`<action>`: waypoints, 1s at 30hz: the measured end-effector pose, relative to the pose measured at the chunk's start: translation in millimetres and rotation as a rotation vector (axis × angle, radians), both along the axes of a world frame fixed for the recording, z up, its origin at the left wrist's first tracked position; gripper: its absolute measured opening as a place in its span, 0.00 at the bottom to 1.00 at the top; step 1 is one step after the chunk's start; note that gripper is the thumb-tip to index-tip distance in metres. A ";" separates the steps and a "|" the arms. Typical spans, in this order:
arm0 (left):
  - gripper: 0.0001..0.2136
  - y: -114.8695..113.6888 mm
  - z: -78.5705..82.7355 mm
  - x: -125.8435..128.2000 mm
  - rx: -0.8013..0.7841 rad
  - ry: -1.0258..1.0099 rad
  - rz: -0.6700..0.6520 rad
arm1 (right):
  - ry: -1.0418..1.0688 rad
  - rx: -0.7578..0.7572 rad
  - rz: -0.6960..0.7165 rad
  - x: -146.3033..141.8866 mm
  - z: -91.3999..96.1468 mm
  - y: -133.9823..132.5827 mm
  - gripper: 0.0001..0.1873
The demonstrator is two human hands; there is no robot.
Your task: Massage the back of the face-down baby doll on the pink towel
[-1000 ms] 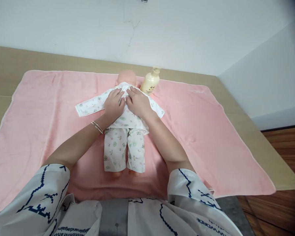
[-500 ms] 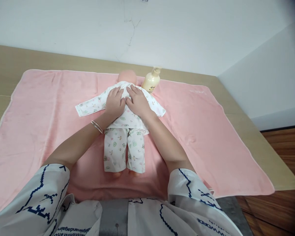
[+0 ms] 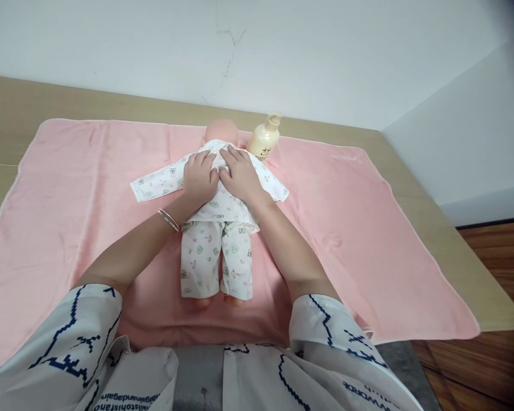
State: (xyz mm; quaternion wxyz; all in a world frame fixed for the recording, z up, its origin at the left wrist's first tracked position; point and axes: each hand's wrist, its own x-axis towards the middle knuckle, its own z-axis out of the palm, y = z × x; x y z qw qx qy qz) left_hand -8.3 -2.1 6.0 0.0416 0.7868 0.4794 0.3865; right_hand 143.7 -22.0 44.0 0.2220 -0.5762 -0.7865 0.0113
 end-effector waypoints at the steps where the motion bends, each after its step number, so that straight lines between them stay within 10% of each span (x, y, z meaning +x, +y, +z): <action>1: 0.20 1.0 -0.2 -0.1 -0.015 -0.006 -0.008 | 0.001 0.001 0.013 1.9 -0.2 1.0 0.31; 30: 0.24 13.6 -14.9 -2.7 -0.107 -0.110 -0.095 | 0.037 -0.120 -0.059 -3.4 -3.3 -1.5 0.30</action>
